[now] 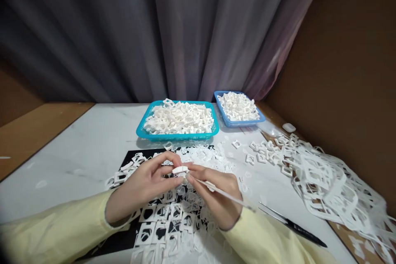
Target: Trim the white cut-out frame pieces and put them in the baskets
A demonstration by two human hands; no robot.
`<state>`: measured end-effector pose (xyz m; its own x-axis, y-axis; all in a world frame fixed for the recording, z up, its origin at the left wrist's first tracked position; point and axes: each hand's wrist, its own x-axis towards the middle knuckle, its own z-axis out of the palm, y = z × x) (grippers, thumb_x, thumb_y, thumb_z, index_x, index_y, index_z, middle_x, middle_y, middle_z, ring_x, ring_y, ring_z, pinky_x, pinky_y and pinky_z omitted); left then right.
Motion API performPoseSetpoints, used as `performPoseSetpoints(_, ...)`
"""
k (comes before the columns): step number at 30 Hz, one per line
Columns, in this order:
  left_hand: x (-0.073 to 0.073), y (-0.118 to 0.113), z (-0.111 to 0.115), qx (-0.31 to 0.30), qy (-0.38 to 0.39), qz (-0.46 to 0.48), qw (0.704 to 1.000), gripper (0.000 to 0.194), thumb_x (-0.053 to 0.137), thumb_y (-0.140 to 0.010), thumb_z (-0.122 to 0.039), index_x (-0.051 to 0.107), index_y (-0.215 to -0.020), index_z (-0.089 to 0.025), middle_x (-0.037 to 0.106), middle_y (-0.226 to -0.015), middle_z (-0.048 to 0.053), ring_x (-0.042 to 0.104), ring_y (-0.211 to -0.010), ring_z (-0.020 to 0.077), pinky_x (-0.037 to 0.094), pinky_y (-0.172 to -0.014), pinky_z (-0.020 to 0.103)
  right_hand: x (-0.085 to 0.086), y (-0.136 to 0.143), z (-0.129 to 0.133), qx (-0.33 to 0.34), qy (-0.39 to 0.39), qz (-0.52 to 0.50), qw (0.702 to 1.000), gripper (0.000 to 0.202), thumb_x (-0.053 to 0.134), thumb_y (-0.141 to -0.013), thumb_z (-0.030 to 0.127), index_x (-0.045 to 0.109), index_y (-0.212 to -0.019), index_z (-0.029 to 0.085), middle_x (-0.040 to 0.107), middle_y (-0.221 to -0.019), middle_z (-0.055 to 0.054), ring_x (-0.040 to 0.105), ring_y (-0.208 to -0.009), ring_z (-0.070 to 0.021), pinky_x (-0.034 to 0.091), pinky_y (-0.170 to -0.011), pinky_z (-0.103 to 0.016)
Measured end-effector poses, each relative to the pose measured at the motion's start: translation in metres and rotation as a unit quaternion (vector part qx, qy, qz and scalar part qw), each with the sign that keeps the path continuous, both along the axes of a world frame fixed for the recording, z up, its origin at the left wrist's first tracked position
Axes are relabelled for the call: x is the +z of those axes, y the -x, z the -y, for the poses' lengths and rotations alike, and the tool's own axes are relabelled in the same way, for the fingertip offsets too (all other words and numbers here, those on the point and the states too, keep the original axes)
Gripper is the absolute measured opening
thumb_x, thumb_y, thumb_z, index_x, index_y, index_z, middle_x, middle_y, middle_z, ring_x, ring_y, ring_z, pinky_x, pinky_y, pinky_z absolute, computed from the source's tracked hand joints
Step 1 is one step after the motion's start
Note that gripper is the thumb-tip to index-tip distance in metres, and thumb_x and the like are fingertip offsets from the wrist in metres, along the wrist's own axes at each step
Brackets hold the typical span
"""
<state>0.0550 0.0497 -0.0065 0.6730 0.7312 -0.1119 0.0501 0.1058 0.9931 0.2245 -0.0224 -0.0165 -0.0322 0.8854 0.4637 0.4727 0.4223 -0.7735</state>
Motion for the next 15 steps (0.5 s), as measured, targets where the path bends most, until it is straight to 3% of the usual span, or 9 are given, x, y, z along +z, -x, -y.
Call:
performPoseSetpoints(4,-0.001,-0.007,-0.006,0.016,-0.083,-0.016,0.996,0.022,0.068,-0.070,-0.031,0.050,-0.070,-0.019,0.049,-0.086,0.001,0.054,-0.086,0.0161,0.045,-0.078,0.030,-0.001,-0.002,0.001,-0.015,-0.136,0.131,0.982,0.015,0.055,-0.081,0.004,0.063,-0.087,0.015,0.069,-0.103,-0.010,0.069,-0.078,-0.0157,0.056,-0.063,-0.027)
performPoseSetpoints(8,-0.004,-0.010,-0.013,-0.008,-0.092,-0.016,0.996,0.019,0.069,-0.070,-0.030,0.056,-0.065,-0.018,0.055,-0.088,0.002,0.055,-0.084,0.0159,0.044,-0.079,0.030,-0.005,-0.007,0.001,-0.005,-0.160,0.191,0.968,0.020,0.053,-0.080,0.001,0.060,-0.092,0.016,0.068,-0.105,-0.011,0.062,-0.064,-0.0122,0.049,-0.054,-0.028)
performPoseSetpoints(11,-0.004,-0.009,-0.016,-0.040,-0.016,0.004,0.999,0.020,0.066,-0.074,-0.030,0.056,-0.063,-0.016,0.060,-0.094,0.004,0.057,-0.083,0.0160,0.044,-0.079,0.032,-0.007,-0.007,0.001,-0.007,-0.144,0.179,0.973,0.020,0.054,-0.081,0.002,0.061,-0.093,0.016,0.068,-0.105,-0.010,0.063,-0.066,-0.0121,0.050,-0.056,-0.028)
performPoseSetpoints(15,-0.001,-0.006,-0.019,-0.042,0.141,0.012,0.989,0.024,0.064,-0.076,-0.033,0.058,-0.062,-0.014,0.063,-0.093,0.006,0.059,-0.083,0.0155,0.044,-0.081,0.033,-0.008,-0.008,0.001,-0.009,-0.127,0.134,0.983,0.020,0.058,-0.080,0.006,0.064,-0.096,0.017,0.071,-0.097,-0.008,0.068,-0.071,-0.0132,0.055,-0.060,-0.025)
